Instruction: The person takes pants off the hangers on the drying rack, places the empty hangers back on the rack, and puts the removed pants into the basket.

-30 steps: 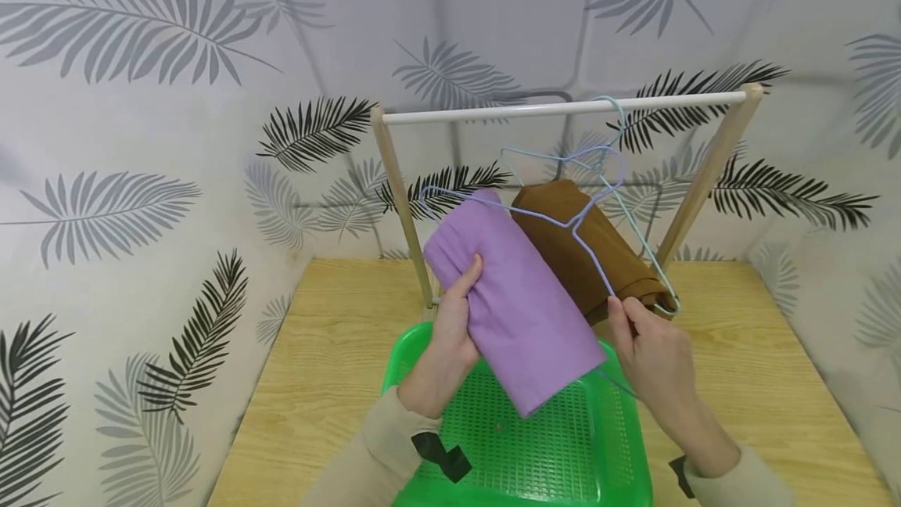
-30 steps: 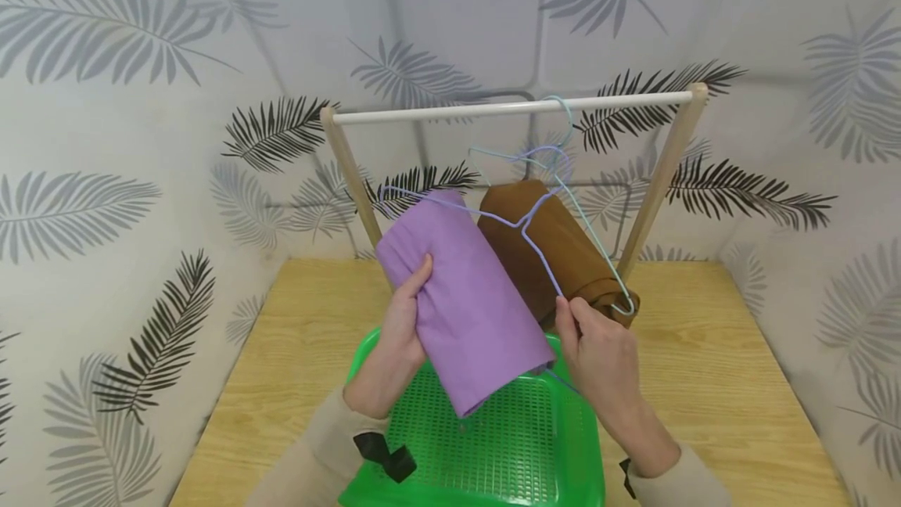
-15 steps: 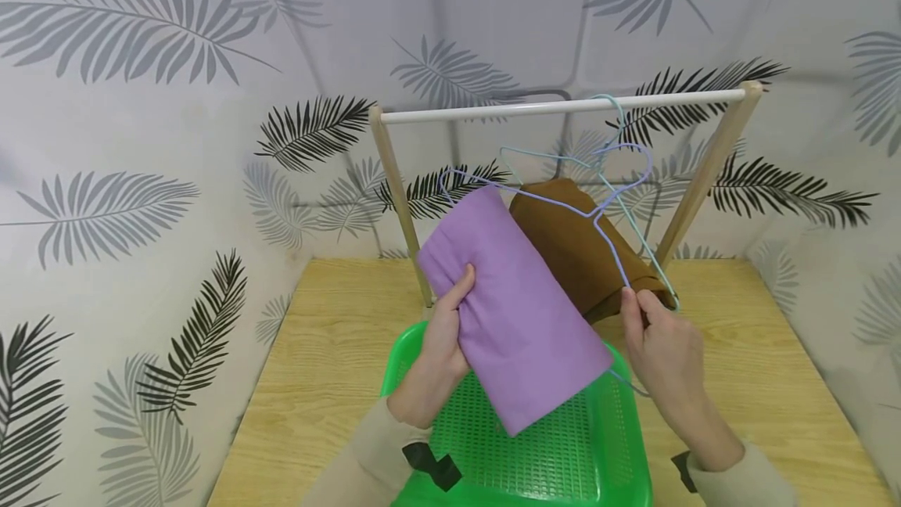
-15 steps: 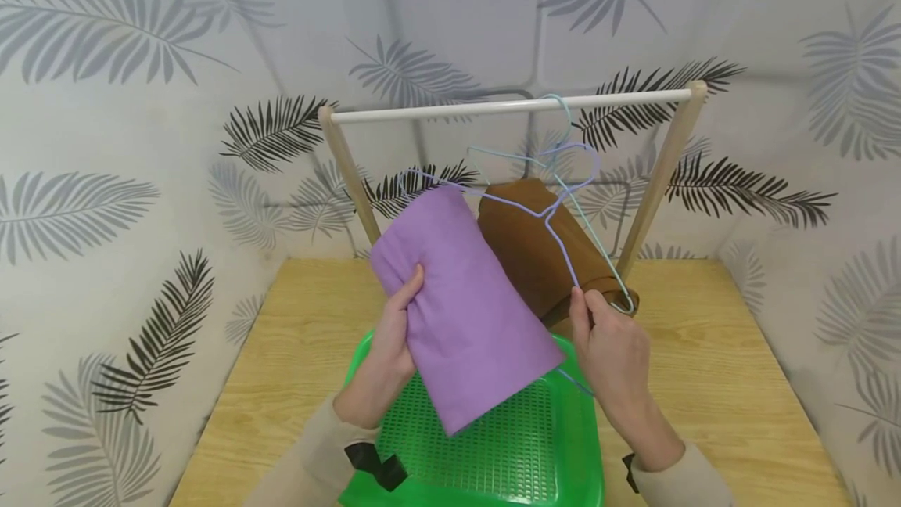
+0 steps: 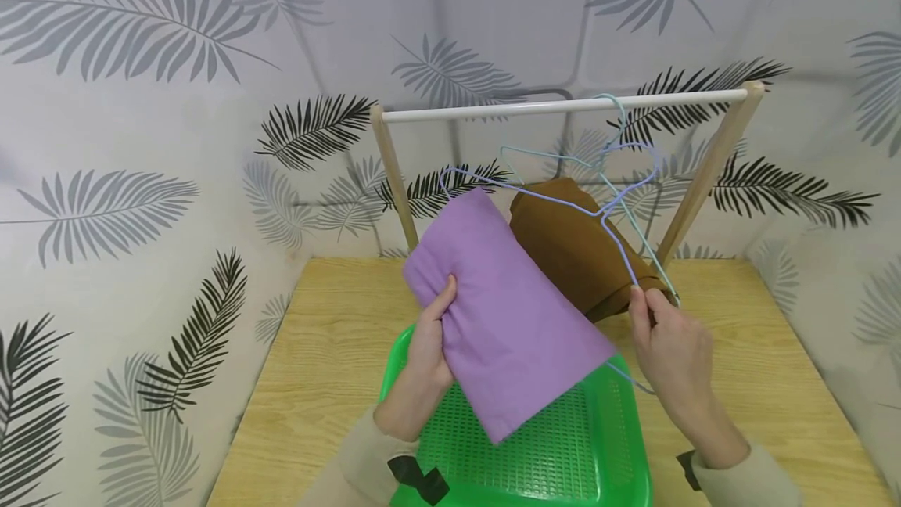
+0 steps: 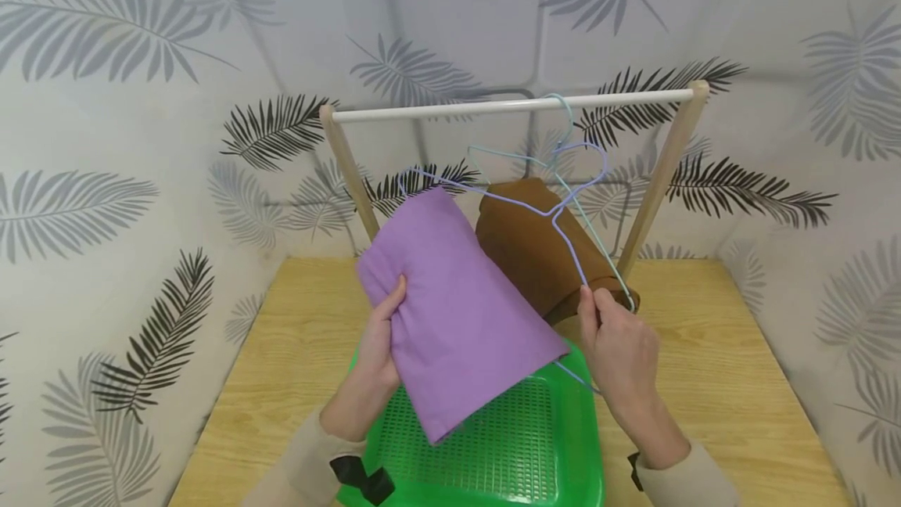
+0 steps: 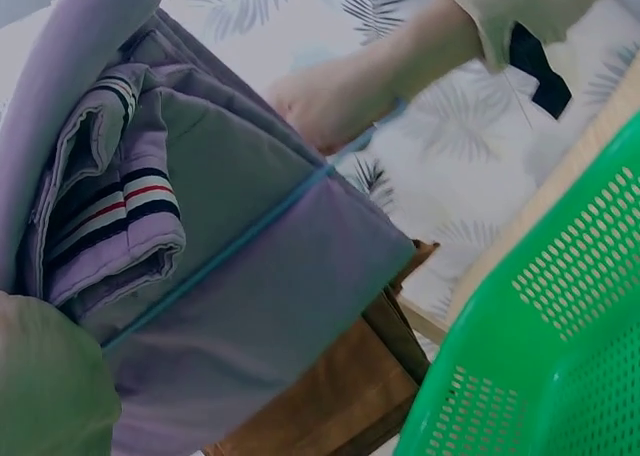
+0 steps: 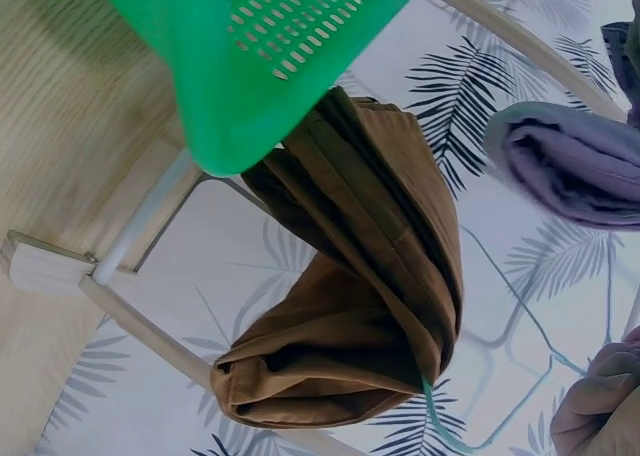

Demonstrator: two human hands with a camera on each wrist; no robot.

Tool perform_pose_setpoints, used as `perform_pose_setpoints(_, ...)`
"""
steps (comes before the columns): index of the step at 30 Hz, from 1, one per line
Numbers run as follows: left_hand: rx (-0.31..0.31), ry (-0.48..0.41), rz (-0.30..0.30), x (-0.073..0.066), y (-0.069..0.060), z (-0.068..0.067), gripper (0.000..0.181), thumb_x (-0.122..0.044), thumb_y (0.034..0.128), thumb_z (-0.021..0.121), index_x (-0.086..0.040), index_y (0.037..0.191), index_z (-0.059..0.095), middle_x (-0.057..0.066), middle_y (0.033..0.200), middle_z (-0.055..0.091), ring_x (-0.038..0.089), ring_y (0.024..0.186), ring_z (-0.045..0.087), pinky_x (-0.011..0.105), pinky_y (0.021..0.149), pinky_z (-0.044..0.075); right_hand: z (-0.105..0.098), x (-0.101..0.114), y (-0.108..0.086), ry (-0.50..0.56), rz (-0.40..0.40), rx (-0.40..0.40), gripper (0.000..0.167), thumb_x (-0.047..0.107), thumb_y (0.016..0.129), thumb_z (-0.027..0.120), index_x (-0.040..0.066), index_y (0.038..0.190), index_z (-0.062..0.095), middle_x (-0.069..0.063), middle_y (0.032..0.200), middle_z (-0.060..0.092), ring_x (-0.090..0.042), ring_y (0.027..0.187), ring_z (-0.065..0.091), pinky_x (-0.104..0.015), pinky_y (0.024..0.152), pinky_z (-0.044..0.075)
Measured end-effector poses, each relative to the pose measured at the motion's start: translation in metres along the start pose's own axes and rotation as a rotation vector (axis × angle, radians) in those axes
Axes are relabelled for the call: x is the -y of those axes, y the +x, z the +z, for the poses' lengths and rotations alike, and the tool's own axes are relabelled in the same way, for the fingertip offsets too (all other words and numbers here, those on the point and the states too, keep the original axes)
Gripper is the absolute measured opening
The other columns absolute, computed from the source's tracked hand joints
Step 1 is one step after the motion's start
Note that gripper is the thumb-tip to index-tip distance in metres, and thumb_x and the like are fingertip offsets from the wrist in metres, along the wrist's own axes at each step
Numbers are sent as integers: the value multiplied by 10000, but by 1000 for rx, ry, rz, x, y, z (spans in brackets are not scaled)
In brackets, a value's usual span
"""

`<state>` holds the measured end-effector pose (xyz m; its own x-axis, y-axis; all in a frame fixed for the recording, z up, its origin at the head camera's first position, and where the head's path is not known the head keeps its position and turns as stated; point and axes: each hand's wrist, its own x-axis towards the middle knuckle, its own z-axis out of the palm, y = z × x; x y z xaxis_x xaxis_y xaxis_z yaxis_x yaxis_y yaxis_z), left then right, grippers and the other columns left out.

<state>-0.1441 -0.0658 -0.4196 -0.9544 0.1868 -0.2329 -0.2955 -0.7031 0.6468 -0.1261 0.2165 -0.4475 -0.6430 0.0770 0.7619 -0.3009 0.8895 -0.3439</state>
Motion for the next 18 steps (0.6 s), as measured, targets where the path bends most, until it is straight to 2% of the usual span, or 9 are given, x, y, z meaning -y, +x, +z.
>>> perform_pose_setpoints(9,-64,-44,48,-10,-7,4,228,-360,1053,610,-232,1231,548,-147,1069,674,24,957,641,176,905,510,8,-3,-4,-28,-74,-63,556,350,1135,423,87,645,410,17,479,281,-39,468,144,-189,463,86)
perform_pose_setpoints(12,-62,-53,56,-11,-8,5,209,-348,1061,600,-230,1229,562,-153,1078,689,19,968,652,173,918,515,10,-5,-5,-31,-87,-78,584,384,1145,389,80,646,415,13,482,285,-44,465,146,-190,463,85)
perform_pose_setpoints(18,-46,-40,31,-13,-10,1,183,-355,1062,602,-232,1198,600,-157,1058,705,10,951,659,170,904,524,11,-10,-7,-40,-83,-84,582,399,1142,387,77,661,443,0,479,317,-52,456,171,-201,445,98)
